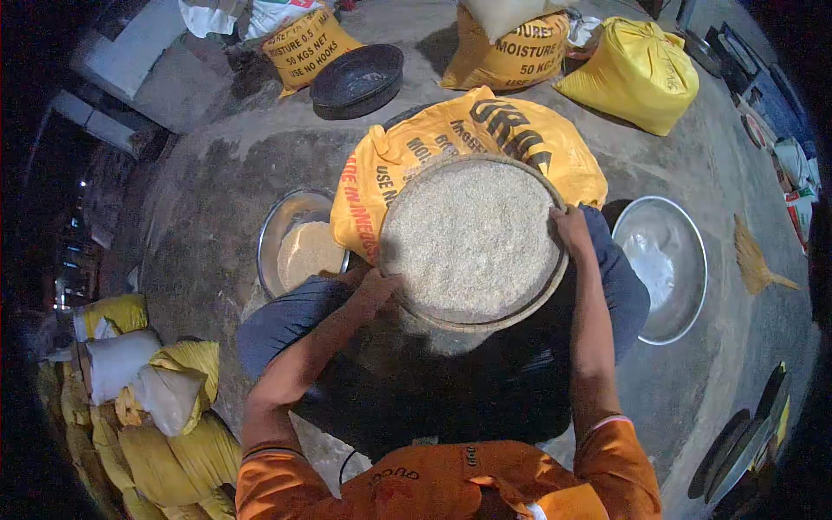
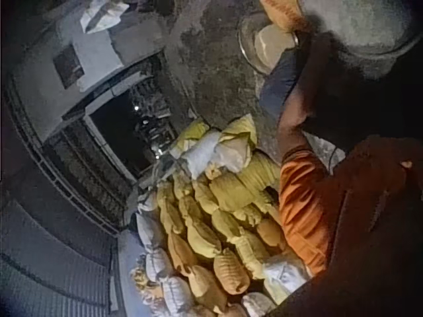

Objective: Sifting rice in a winnowing tray to remove small debris or broken grains.

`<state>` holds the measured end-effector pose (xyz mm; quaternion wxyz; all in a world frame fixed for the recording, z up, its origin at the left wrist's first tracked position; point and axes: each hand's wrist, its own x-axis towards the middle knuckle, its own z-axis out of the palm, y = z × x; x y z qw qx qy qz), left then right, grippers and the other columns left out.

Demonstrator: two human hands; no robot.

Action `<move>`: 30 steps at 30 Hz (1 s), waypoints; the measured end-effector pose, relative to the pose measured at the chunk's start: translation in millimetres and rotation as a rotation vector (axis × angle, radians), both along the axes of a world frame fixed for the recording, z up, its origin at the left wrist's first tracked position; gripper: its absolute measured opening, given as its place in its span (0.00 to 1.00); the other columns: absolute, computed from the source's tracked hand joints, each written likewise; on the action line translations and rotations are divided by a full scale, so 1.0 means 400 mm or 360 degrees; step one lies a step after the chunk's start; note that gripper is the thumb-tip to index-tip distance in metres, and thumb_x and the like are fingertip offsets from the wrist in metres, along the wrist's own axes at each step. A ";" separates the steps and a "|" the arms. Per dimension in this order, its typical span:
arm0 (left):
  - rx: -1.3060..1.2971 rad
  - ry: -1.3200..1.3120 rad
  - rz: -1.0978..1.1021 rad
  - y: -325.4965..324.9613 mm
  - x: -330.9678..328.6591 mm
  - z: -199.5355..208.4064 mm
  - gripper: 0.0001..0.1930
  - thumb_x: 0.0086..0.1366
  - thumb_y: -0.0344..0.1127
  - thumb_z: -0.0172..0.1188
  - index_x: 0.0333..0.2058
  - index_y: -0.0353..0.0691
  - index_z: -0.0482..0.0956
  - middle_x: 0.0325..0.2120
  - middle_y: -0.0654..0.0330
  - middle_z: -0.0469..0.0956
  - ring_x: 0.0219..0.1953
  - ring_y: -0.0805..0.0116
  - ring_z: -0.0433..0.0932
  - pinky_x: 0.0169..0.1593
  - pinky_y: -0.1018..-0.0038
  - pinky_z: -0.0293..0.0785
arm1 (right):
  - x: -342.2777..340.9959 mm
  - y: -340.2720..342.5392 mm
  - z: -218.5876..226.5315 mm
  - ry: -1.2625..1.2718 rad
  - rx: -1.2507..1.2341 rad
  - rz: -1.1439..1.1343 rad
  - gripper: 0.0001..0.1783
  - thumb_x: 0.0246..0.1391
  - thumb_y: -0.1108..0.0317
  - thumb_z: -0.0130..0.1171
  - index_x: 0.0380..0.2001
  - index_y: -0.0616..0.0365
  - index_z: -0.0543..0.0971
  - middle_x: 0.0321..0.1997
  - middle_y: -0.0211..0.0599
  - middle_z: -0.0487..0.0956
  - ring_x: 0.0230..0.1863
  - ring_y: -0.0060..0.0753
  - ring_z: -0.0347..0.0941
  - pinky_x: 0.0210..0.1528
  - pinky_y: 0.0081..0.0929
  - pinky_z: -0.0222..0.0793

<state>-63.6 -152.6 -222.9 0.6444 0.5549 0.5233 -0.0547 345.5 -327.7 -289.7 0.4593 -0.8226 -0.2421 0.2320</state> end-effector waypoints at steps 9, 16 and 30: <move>0.0147 0.0048 -0.0131 0.075 -0.115 -0.059 0.25 0.56 0.33 0.62 0.51 0.34 0.65 0.36 0.57 0.75 0.31 0.61 0.77 0.35 0.67 0.79 | -0.072 0.056 0.008 -0.0073 0.0103 0.0085 0.19 0.53 0.61 0.58 0.39 0.70 0.77 0.27 0.35 0.78 0.27 0.24 0.70 0.32 0.26 0.67; 0.0129 -0.0266 0.0207 0.064 -0.032 0.079 0.21 0.57 0.32 0.57 0.49 0.34 0.67 0.33 0.57 0.74 0.34 0.64 0.77 0.36 0.68 0.78 | -0.114 0.034 0.168 -0.0047 0.0204 -0.0085 0.16 0.53 0.64 0.56 0.37 0.70 0.76 0.27 0.39 0.78 0.30 0.28 0.73 0.35 0.29 0.68; 0.0976 -0.0254 -0.0085 0.198 -0.128 -0.118 0.15 0.61 0.34 0.54 0.45 0.36 0.76 0.41 0.58 0.76 0.42 0.69 0.73 0.46 0.72 0.70 | -0.195 0.057 0.116 0.0123 0.0368 -0.0287 0.14 0.53 0.67 0.58 0.34 0.72 0.74 0.28 0.51 0.78 0.31 0.44 0.73 0.37 0.35 0.68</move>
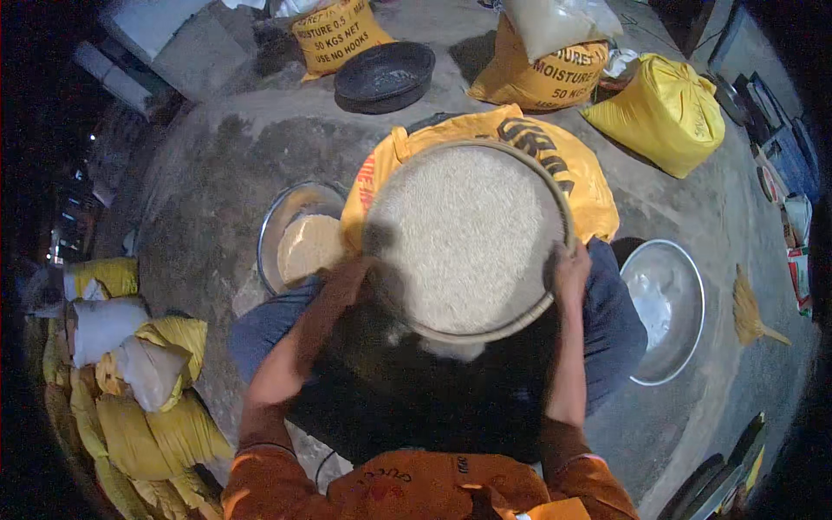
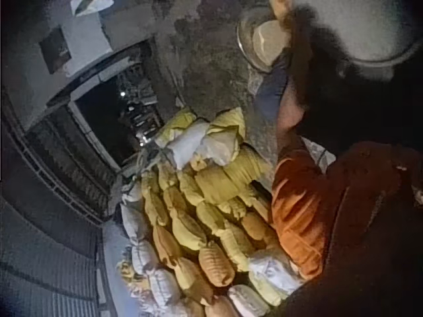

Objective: Sifting rice in a winnowing tray to remove small debris or broken grains.

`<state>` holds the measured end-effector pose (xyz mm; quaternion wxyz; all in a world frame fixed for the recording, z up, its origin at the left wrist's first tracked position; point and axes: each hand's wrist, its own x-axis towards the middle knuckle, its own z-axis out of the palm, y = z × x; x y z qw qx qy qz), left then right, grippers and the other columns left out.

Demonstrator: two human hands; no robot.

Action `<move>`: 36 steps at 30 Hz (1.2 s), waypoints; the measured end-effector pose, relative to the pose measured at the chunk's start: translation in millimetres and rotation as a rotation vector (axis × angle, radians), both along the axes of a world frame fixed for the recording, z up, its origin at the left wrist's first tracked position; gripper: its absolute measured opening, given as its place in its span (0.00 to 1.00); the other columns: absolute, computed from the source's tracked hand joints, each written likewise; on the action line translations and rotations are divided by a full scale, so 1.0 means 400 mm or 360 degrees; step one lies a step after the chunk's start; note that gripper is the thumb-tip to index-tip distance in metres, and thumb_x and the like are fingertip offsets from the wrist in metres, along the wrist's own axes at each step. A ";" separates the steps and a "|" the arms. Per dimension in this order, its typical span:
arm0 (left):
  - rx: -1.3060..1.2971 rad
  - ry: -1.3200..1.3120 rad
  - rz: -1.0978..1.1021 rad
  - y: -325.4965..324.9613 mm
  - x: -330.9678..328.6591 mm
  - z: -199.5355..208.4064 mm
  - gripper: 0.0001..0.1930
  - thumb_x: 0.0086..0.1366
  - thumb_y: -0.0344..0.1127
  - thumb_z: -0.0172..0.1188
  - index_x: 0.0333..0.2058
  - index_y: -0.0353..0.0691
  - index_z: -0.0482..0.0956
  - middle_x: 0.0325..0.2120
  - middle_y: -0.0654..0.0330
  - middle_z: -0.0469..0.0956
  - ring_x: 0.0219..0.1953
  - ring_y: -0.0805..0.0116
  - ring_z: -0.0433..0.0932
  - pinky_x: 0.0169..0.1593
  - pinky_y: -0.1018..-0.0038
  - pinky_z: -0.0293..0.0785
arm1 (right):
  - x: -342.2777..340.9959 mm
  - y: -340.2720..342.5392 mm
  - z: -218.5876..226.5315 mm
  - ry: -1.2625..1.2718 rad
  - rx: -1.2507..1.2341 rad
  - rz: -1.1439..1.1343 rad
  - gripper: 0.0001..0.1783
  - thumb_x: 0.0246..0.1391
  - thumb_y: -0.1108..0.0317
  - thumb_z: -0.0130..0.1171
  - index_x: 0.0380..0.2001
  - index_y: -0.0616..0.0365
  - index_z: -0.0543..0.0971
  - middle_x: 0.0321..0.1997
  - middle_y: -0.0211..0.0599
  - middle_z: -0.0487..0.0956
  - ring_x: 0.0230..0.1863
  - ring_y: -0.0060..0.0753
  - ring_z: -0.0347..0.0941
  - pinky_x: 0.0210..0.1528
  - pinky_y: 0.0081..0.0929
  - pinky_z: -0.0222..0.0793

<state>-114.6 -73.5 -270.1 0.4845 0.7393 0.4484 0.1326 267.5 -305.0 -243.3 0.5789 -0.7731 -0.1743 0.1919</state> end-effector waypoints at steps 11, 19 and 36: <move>-0.0075 0.0473 0.0079 -0.014 0.036 0.070 0.13 0.63 0.34 0.52 0.46 0.40 0.75 0.45 0.56 0.76 0.46 0.64 0.75 0.49 0.69 0.70 | -0.001 -0.041 0.087 0.0297 0.0279 -0.0078 0.10 0.52 0.71 0.55 0.31 0.71 0.74 0.19 0.38 0.71 0.23 0.29 0.67 0.27 0.29 0.65; 0.0256 0.0587 -0.0005 -0.009 0.044 0.036 0.20 0.63 0.43 0.55 0.46 0.34 0.74 0.39 0.55 0.75 0.41 0.63 0.73 0.48 0.65 0.69 | -0.003 -0.021 0.079 -0.0145 0.0114 -0.0090 0.11 0.52 0.70 0.57 0.32 0.71 0.75 0.23 0.41 0.74 0.24 0.30 0.66 0.30 0.28 0.65; -0.0302 0.0010 0.0276 -0.120 0.090 0.097 0.16 0.56 0.40 0.57 0.38 0.34 0.74 0.24 0.61 0.73 0.26 0.69 0.73 0.31 0.70 0.71 | 0.025 -0.051 -0.054 -0.0173 0.0038 -0.0058 0.10 0.52 0.72 0.58 0.34 0.69 0.76 0.28 0.36 0.76 0.29 0.24 0.67 0.35 0.24 0.66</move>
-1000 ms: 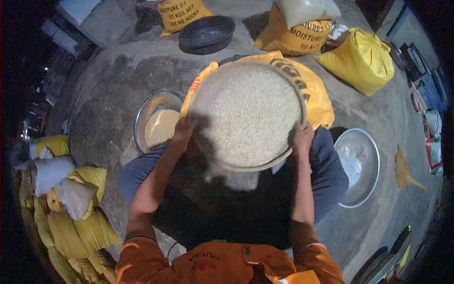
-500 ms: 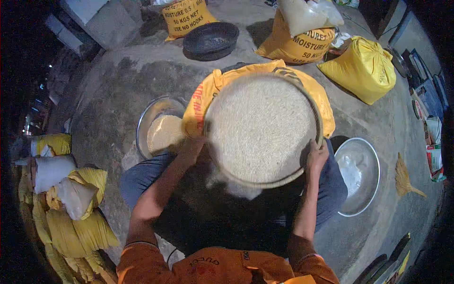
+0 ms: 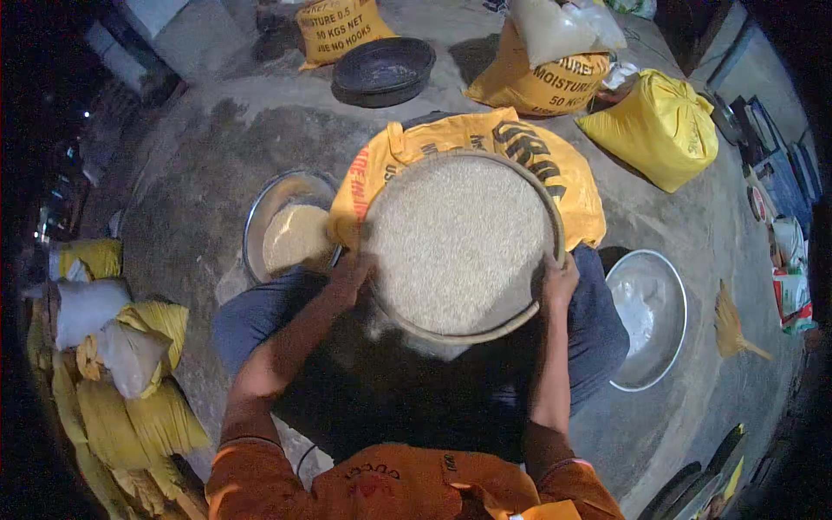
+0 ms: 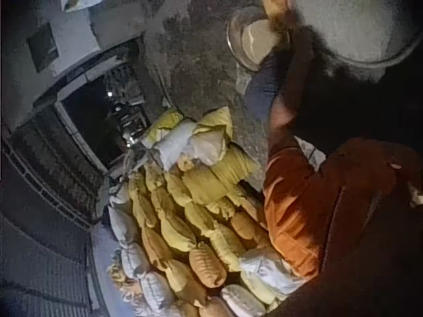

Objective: Sifting rice in a winnowing tray to remove small debris or broken grains.

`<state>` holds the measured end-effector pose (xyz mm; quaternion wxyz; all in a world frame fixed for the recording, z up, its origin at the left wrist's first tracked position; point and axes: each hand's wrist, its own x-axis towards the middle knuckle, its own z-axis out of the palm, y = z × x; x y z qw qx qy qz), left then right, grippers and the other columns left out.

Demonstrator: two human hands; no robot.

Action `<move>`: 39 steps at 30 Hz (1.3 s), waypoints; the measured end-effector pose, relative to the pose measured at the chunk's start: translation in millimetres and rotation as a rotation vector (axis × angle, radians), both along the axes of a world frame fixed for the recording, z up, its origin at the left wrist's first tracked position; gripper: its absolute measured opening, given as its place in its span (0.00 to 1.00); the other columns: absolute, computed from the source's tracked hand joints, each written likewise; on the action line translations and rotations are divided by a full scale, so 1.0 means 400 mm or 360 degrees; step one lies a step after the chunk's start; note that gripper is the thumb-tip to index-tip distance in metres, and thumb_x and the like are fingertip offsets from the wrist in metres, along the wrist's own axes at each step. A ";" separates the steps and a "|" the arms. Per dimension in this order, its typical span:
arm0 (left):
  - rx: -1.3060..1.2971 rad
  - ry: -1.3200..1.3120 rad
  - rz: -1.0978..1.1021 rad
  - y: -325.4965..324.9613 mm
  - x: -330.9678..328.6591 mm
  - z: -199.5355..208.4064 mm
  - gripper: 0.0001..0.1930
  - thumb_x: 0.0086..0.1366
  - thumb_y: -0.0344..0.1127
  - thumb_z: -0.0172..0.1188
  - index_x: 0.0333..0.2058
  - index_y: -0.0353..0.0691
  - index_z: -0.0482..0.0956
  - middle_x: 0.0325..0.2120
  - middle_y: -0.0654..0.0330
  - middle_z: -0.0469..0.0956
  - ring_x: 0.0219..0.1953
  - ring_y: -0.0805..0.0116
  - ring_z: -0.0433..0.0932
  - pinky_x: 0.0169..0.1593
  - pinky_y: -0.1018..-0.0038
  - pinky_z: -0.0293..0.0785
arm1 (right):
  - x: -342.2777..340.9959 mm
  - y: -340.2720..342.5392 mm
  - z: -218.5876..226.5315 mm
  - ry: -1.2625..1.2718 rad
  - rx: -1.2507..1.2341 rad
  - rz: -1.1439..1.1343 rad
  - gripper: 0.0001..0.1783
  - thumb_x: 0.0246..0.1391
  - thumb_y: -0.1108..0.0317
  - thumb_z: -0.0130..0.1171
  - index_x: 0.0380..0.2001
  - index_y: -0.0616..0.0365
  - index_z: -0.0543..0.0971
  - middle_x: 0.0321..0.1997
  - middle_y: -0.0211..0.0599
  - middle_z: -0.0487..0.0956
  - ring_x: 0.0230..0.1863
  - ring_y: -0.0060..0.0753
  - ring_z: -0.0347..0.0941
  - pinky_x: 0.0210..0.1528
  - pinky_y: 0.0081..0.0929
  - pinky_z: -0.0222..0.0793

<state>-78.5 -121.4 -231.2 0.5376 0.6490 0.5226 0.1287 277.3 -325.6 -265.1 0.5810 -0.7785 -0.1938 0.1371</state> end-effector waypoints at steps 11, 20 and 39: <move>-0.0490 -0.0204 0.0101 -0.055 0.014 -0.052 0.10 0.59 0.36 0.55 0.37 0.36 0.73 0.24 0.63 0.72 0.22 0.75 0.71 0.24 0.78 0.69 | 0.043 -0.049 -0.071 0.0260 -0.0076 0.0002 0.09 0.54 0.69 0.57 0.32 0.66 0.76 0.25 0.30 0.73 0.26 0.21 0.66 0.33 0.23 0.65; 0.0775 0.0510 -0.0402 0.007 0.035 -0.055 0.18 0.56 0.38 0.60 0.38 0.29 0.71 0.30 0.46 0.75 0.38 0.46 0.75 0.43 0.60 0.70 | 0.001 -0.043 0.041 0.0218 -0.0231 0.0105 0.13 0.54 0.68 0.56 0.36 0.69 0.75 0.28 0.40 0.78 0.30 0.30 0.72 0.36 0.30 0.68; 0.1214 0.0377 -0.0649 -0.010 0.366 -0.043 0.10 0.57 0.34 0.58 0.38 0.46 0.80 0.36 0.54 0.77 0.43 0.51 0.74 0.49 0.60 0.69 | 0.051 -0.075 -0.074 0.0078 -0.0200 0.0145 0.13 0.55 0.70 0.57 0.39 0.70 0.74 0.32 0.47 0.78 0.34 0.32 0.73 0.40 0.30 0.68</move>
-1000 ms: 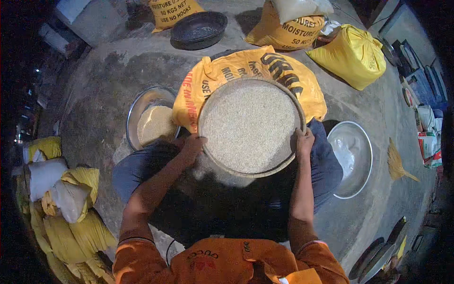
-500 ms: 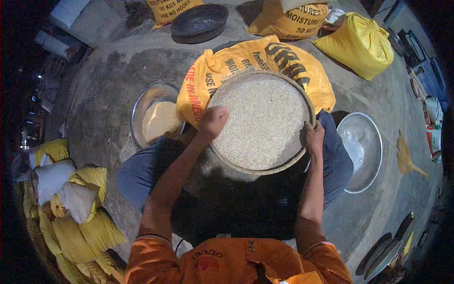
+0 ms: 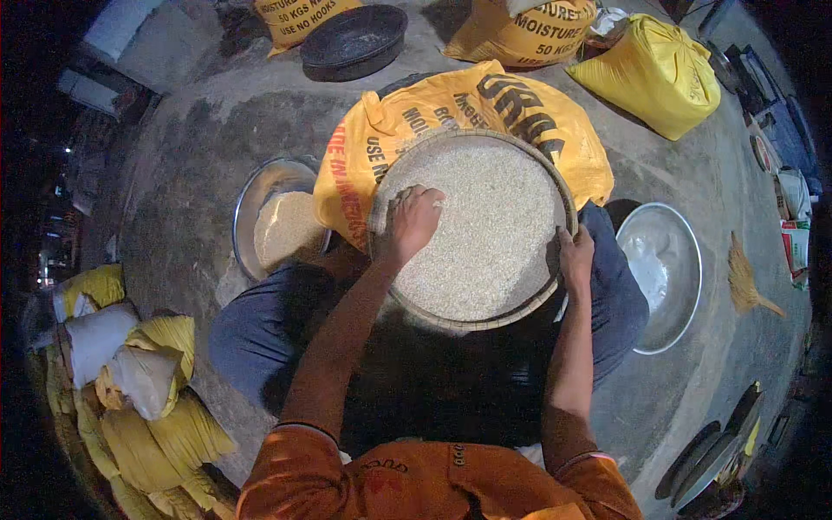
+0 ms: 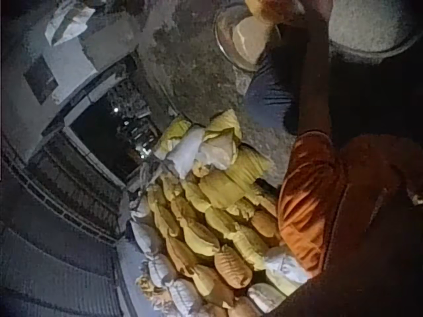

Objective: Sifting rice in a winnowing tray to remove small debris or broken grains.

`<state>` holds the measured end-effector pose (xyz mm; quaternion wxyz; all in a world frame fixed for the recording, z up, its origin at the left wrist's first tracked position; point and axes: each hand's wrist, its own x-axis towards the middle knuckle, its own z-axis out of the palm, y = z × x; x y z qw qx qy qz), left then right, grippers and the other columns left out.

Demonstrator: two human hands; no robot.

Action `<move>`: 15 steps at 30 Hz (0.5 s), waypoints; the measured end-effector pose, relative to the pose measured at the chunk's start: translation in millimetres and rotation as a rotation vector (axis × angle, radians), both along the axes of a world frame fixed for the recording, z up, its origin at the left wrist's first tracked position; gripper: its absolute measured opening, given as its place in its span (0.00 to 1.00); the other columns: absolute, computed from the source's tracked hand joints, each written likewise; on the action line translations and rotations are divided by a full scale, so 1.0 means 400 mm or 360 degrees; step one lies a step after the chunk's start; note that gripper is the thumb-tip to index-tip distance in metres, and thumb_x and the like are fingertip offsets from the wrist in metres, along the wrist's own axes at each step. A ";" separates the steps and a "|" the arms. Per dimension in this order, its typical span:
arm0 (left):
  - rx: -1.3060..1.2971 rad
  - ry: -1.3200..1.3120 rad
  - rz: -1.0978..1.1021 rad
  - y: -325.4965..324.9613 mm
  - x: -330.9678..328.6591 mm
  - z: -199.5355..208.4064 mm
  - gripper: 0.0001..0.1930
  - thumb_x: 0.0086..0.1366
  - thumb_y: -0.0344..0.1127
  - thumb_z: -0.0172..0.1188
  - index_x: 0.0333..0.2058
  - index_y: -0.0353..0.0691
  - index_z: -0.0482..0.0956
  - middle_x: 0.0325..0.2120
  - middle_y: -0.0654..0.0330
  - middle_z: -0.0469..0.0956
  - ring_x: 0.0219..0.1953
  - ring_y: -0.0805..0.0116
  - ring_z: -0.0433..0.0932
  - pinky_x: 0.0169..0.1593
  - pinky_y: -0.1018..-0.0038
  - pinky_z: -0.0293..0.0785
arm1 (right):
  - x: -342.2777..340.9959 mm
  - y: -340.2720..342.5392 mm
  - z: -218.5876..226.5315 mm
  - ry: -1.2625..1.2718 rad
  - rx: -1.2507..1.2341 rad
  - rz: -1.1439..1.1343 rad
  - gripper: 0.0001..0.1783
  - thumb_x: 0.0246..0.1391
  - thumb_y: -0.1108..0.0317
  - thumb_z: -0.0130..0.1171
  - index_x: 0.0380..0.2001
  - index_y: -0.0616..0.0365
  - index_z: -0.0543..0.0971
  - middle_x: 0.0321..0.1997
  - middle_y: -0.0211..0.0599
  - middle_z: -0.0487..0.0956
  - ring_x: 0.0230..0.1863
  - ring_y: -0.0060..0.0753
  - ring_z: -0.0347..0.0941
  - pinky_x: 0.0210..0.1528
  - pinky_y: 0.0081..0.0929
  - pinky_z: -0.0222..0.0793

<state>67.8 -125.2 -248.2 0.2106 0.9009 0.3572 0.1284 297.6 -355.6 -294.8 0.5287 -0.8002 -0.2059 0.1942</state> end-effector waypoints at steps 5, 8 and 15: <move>0.0154 -0.0056 -0.0034 0.010 -0.009 -0.019 0.11 0.55 0.32 0.61 0.38 0.41 0.80 0.34 0.52 0.76 0.41 0.51 0.75 0.46 0.61 0.71 | -0.011 0.012 0.007 -0.0140 0.0025 0.0037 0.15 0.55 0.69 0.55 0.41 0.71 0.74 0.35 0.53 0.79 0.37 0.40 0.75 0.43 0.33 0.68; 0.0112 0.0027 -0.0007 0.009 -0.004 -0.020 0.11 0.56 0.34 0.60 0.39 0.45 0.81 0.37 0.55 0.76 0.45 0.54 0.73 0.50 0.59 0.67 | -0.016 0.012 0.026 -0.0199 -0.0049 0.0032 0.15 0.55 0.69 0.55 0.41 0.71 0.74 0.35 0.54 0.79 0.37 0.42 0.76 0.43 0.34 0.69; 0.0246 0.0051 -0.0082 0.013 0.004 -0.022 0.08 0.54 0.33 0.61 0.35 0.43 0.81 0.34 0.54 0.77 0.43 0.54 0.74 0.48 0.60 0.68 | -0.019 0.016 0.035 -0.0159 -0.0068 -0.0008 0.17 0.55 0.66 0.58 0.40 0.70 0.74 0.35 0.54 0.79 0.36 0.42 0.76 0.42 0.34 0.69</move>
